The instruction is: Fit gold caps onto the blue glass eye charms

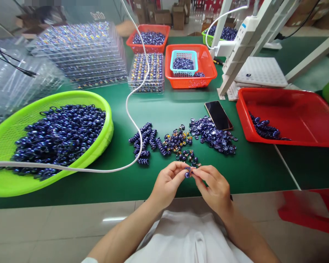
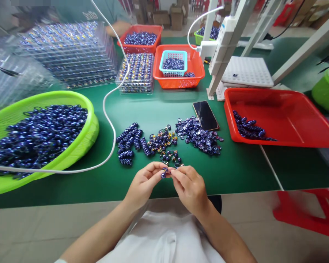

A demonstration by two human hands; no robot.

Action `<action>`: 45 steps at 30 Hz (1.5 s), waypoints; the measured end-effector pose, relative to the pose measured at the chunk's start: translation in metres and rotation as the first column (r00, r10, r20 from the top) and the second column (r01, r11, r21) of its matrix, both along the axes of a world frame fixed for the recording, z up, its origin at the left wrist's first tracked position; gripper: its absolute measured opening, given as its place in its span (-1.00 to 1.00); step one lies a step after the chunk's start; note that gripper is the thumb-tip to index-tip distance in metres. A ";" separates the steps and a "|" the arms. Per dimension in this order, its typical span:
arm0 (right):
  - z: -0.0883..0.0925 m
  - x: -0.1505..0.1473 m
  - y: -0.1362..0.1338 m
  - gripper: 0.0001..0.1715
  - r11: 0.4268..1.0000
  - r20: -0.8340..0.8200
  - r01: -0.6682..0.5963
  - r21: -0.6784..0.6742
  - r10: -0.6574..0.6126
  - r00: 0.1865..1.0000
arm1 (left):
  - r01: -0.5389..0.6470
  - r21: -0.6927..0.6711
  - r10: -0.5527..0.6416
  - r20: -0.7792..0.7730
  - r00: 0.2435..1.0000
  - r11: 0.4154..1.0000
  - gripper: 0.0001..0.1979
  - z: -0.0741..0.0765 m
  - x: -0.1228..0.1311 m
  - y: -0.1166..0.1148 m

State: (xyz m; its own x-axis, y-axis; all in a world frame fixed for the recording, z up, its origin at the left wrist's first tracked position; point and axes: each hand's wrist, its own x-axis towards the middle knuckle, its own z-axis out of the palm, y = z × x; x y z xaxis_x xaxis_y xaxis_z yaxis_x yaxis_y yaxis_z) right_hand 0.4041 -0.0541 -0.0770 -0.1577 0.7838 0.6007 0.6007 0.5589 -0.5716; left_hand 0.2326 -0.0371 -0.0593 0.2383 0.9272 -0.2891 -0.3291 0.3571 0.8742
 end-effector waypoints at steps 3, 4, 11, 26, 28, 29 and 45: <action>0.002 -0.001 -0.002 -0.68 0.996 -0.120 -0.005 -0.085 -0.005 0.993 | -0.027 -0.091 0.036 0.107 0.994 0.995 -0.80 -0.005 0.001 0.001; 0.004 -0.002 -0.003 -0.72 0.990 -0.173 -0.015 -0.142 -0.010 0.985 | -0.038 -0.110 0.051 0.120 0.991 0.993 -0.80 -0.006 0.002 0.001; 0.005 -0.011 -0.006 -0.80 0.912 -0.455 -0.110 -0.396 -0.091 0.886 | -0.092 -0.130 0.104 0.092 0.990 0.987 -0.80 -0.016 0.004 -0.001; 0.009 -0.019 -0.002 -0.85 0.810 -0.659 -0.222 -0.543 -0.247 0.711 | -0.049 0.357 0.174 -0.329 0.928 0.933 -0.81 -0.006 0.002 -0.010; 0.009 -0.018 -0.002 -0.86 0.807 -0.666 -0.226 -0.546 -0.254 0.701 | -0.018 0.439 0.181 -0.333 0.925 0.898 -0.79 -0.006 0.001 -0.010; 0.009 -0.018 -0.002 -0.86 0.806 -0.670 -0.228 -0.546 -0.258 0.696 | -0.003 0.483 0.183 -0.326 0.927 0.875 -0.77 -0.006 0.001 -0.010; 0.005 -0.014 -0.004 -0.84 0.690 -0.723 -0.395 -0.606 -0.271 0.636 | 0.027 0.718 0.219 -0.248 0.944 0.696 -0.60 -0.015 0.000 -0.009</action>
State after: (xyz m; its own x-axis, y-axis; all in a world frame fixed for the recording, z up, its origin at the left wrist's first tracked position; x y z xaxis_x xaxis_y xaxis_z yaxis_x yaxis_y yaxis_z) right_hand 0.3897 -0.0582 -0.0719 -0.0112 0.9867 -0.1622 -0.2181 -0.1607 -0.9626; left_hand 0.2327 -0.0459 -0.0748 0.1544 0.8952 0.4180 -0.0123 -0.4213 0.9068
